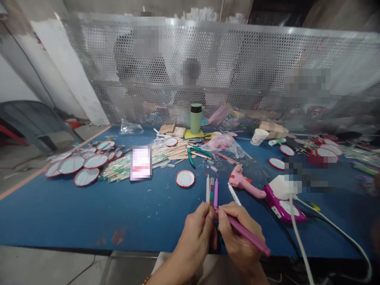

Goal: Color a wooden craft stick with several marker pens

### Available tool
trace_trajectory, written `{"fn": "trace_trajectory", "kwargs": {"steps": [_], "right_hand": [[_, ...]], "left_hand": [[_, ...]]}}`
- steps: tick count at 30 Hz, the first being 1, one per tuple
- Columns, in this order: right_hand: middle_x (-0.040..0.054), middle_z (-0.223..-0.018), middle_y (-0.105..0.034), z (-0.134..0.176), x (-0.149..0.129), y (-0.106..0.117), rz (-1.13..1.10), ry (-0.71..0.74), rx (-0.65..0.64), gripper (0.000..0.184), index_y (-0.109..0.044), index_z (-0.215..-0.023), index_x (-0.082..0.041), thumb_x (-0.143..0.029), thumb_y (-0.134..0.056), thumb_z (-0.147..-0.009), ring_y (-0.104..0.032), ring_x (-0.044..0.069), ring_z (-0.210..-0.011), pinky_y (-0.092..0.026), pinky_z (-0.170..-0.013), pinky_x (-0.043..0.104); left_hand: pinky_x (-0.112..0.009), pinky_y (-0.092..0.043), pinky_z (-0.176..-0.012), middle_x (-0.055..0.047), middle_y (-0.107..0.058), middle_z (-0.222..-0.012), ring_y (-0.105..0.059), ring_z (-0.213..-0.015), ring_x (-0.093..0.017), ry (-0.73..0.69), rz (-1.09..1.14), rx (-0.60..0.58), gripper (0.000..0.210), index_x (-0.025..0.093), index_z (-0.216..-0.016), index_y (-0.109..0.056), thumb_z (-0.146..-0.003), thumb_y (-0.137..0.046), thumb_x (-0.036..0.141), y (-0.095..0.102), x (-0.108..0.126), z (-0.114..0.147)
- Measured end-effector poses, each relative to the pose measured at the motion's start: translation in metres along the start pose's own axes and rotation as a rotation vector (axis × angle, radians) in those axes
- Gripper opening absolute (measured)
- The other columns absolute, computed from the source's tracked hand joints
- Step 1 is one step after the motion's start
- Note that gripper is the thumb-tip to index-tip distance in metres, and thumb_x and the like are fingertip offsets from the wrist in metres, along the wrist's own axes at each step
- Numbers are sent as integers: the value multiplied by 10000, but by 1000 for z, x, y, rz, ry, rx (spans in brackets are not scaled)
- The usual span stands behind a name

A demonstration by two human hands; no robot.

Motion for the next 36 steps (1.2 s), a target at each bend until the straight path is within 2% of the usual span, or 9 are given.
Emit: {"fn": "trace_trajectory", "kwargs": {"steps": [28,36], "right_hand": [[1,-679,-688,-1,-2,-3,-5,44,-23,135,-640,-811,-194,-141,-572,-914,-672,112,-563,-528,-521,186],[-16,-659,-675,0,0,2,16,11,28,143,-627,-791,-207,-149,-575,-911,-654,104,-538,-517,-508,185]], "left_hand": [[-185,-302,-434,83,-425,-495,-367,-421,-73,-4,13,-10,426,219,-761,-424,-949,-415,601,-3,2,-2],[-184,-270,-395,90,-428,-449,-324,-362,-65,43,55,-31,451,222,-767,-427,-925,-427,645,-3,4,-1]]}}
Point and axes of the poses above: each hand's wrist, its own z-axis away from the middle knuckle, its own y-axis out of the back of the hand, x = y × z, the point moved 9 cm from there along -z, towards the middle knuckle
